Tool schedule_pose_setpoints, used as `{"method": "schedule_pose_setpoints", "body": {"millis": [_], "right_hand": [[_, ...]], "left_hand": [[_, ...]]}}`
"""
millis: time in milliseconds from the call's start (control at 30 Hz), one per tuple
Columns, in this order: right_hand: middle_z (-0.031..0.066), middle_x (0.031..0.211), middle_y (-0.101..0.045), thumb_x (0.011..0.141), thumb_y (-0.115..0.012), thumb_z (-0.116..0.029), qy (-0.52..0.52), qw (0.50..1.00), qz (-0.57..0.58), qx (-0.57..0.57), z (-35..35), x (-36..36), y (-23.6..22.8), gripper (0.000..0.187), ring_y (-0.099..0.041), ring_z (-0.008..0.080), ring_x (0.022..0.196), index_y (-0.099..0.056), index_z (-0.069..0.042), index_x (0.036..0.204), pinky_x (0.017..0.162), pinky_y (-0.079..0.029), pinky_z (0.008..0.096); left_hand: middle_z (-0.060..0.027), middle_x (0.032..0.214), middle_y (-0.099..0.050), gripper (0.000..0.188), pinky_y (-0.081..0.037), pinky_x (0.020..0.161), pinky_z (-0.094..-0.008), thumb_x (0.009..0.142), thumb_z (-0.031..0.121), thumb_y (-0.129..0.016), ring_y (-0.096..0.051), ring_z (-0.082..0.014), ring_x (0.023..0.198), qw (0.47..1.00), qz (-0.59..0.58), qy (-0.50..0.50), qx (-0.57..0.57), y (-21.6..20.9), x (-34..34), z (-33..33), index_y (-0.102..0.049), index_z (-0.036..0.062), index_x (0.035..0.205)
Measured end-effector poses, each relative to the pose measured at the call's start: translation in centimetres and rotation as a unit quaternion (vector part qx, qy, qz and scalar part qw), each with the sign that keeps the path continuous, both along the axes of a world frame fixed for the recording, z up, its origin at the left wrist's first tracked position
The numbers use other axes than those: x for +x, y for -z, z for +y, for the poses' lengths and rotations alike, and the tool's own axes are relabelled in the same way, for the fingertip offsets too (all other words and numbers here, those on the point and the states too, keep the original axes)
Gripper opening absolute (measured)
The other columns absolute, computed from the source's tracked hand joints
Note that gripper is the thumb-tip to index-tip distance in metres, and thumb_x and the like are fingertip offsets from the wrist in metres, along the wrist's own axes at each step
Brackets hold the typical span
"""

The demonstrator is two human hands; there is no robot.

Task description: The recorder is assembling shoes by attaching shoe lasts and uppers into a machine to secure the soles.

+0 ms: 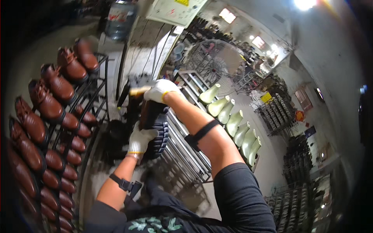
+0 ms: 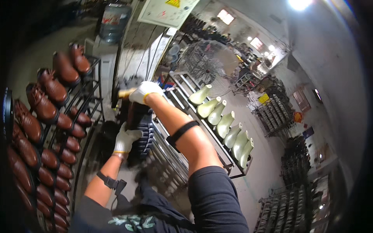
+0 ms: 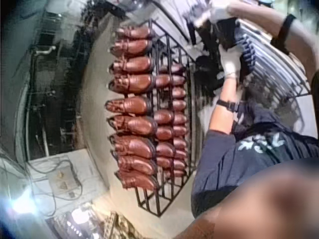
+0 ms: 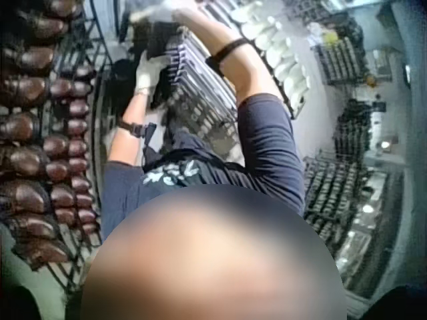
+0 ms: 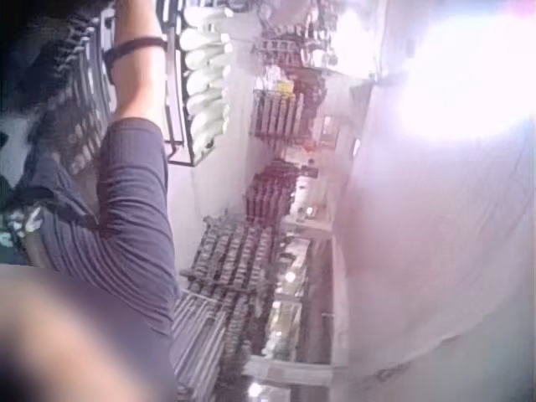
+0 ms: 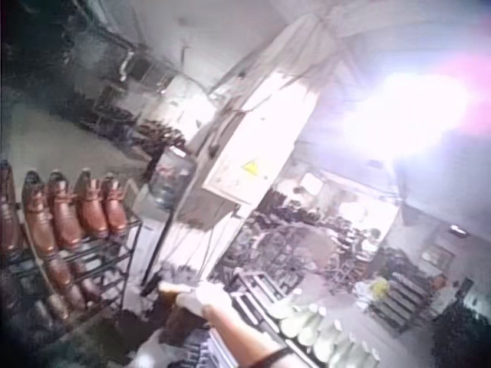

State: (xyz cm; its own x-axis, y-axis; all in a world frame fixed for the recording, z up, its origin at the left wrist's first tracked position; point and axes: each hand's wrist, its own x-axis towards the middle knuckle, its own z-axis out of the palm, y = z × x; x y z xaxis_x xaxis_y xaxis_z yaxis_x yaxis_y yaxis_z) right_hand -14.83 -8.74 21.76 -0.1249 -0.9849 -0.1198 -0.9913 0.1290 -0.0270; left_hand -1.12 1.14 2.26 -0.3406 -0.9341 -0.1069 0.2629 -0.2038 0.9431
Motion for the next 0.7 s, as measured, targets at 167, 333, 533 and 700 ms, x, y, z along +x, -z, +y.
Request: {"method": "schedule_pose_setpoints", "body": {"millis": [167,333,533,700], "right_hand": [[0.0185,0.113,-0.077,0.087,-0.063,-0.044,0.021,0.998,0.038,-0.047,-2.7,-1.6,4.3,0.045,-0.075,0.0364,0.107,-0.081,-0.01,0.109,0.09,-0.059,0.0411],[0.0145,0.102,-0.079,0.085,-0.063,-0.036,-0.011,0.964,-0.111,-0.24,6.7,1.3,2.0,0.033,-0.076,0.0368,0.096,-0.083,-0.019,0.105,0.086,-0.06,0.043],[0.0208,0.104,-0.078,0.084,-0.061,-0.044,-0.015,0.989,0.029,-0.147,0.0,-0.6,3.3,0.047,-0.075,0.0383,0.101,-0.081,-0.01,0.109,0.089,-0.059,0.045],[0.0161,0.097,-0.077,0.081,-0.075,-0.034,-0.095,0.932,-0.119,-0.33,5.0,-1.9,5.0,0.027,-0.074,0.0378,0.091,-0.078,-0.013,0.096,0.084,-0.058,0.0437]], "left_hand": [[-0.0076,0.106,-0.079,0.06,-0.049,0.105,-0.0328,0.082,0.026,-0.086,-0.07,-0.0173,0.1,1.0,0.025,-0.003,0.002,3.0,-1.8,-0.5,-0.066,-0.009,0.127],[-0.0139,0.115,-0.079,0.069,-0.054,0.101,-0.0389,0.082,0.046,-0.085,-0.074,-0.0254,0.108,0.989,-0.101,-0.087,-0.062,3.6,-1.3,2.7,-0.068,-0.0017,0.129],[-0.0236,0.122,-0.075,0.109,-0.054,0.103,-0.039,0.078,0.054,-0.089,-0.073,-0.0343,0.117,0.993,-0.029,-0.109,-0.042,0.1,-4.6,4.1,-0.042,-0.0076,0.154],[-0.0286,0.119,-0.074,0.096,-0.055,0.098,-0.0446,0.081,0.05,-0.086,-0.072,-0.0393,0.115,0.993,-0.051,-0.105,-0.033,1.5,-4.5,4.6,-0.048,-0.0122,0.144]]}}
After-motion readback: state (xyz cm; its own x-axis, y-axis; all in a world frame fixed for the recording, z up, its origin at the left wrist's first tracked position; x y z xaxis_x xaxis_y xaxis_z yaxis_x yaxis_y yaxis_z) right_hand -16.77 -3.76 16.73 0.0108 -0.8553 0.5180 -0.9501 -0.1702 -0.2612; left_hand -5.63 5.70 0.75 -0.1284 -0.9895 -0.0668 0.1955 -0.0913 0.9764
